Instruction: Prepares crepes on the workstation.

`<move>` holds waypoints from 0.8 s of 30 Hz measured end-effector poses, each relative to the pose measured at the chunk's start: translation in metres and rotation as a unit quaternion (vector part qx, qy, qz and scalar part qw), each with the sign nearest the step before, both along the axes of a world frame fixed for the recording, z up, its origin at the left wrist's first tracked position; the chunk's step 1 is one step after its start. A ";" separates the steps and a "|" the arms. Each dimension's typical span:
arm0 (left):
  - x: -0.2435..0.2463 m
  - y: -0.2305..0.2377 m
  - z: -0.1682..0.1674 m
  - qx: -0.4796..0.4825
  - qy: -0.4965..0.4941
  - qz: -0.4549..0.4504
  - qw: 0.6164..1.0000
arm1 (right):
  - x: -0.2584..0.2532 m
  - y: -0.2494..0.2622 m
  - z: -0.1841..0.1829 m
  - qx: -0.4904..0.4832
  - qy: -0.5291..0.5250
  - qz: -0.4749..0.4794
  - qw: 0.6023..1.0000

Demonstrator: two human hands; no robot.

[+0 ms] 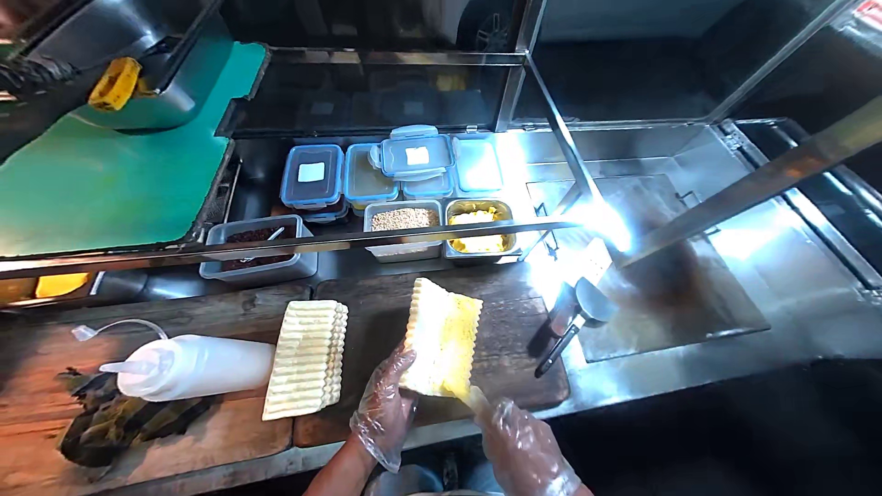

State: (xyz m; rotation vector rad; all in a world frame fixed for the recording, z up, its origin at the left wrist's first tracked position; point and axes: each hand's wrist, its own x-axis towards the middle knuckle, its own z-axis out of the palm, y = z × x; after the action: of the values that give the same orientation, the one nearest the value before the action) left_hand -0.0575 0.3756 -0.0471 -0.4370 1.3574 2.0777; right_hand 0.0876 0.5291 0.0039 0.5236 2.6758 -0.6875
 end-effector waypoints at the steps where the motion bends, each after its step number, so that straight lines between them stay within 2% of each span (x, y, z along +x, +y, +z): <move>1: 0.002 0.000 0.000 -0.001 0.007 0.000 1.000 | -0.009 0.004 0.005 -0.044 -0.018 -0.026 0.999; 3: 0.003 0.002 -0.002 -0.007 0.018 -0.002 1.000 | -0.038 0.024 -0.007 -0.055 -0.013 -0.084 0.995; 5: 0.006 0.003 -0.002 -0.028 0.026 -0.004 0.999 | -0.037 0.025 -0.032 -0.006 0.020 -0.070 0.997; 7: 0.004 0.005 0.000 -0.046 0.044 -0.015 0.998 | -0.008 0.001 -0.021 -0.012 0.032 -0.023 0.999; 8: 0.006 0.004 0.001 -0.053 0.052 -0.016 0.997 | 0.002 -0.007 -0.007 -0.046 0.004 -0.008 0.999; 10: 0.009 0.005 0.001 -0.055 0.069 -0.013 0.996 | -0.004 -0.003 0.004 -0.065 0.008 -0.012 0.998; 13: 0.011 0.008 -0.003 -0.057 0.074 0.000 0.996 | -0.051 0.024 -0.018 -0.049 0.000 -0.046 0.998; 15: 0.013 0.007 -0.004 -0.064 0.073 0.001 0.995 | -0.041 0.008 -0.018 -0.052 -0.002 -0.008 0.999; 17: 0.012 0.007 -0.002 -0.072 0.081 -0.007 0.994 | -0.013 -0.014 0.004 -0.075 -0.010 0.028 0.997; 19: 0.015 0.006 -0.004 -0.076 0.097 -0.007 0.992 | -0.015 -0.009 0.014 -0.098 -0.011 0.016 0.995; 22: 0.017 0.007 -0.005 -0.068 0.089 0.000 0.994 | -0.067 0.027 -0.018 -0.065 0.003 -0.027 0.998; 24: 0.018 0.006 -0.005 -0.081 0.093 -0.008 0.992 | -0.066 0.025 -0.026 -0.076 -0.032 0.000 0.997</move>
State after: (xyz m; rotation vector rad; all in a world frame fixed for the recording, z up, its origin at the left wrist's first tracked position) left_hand -0.0394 0.3815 -0.0525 -0.3039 1.6415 2.0449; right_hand 0.0216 0.5546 -0.0221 0.4950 2.5394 -0.8515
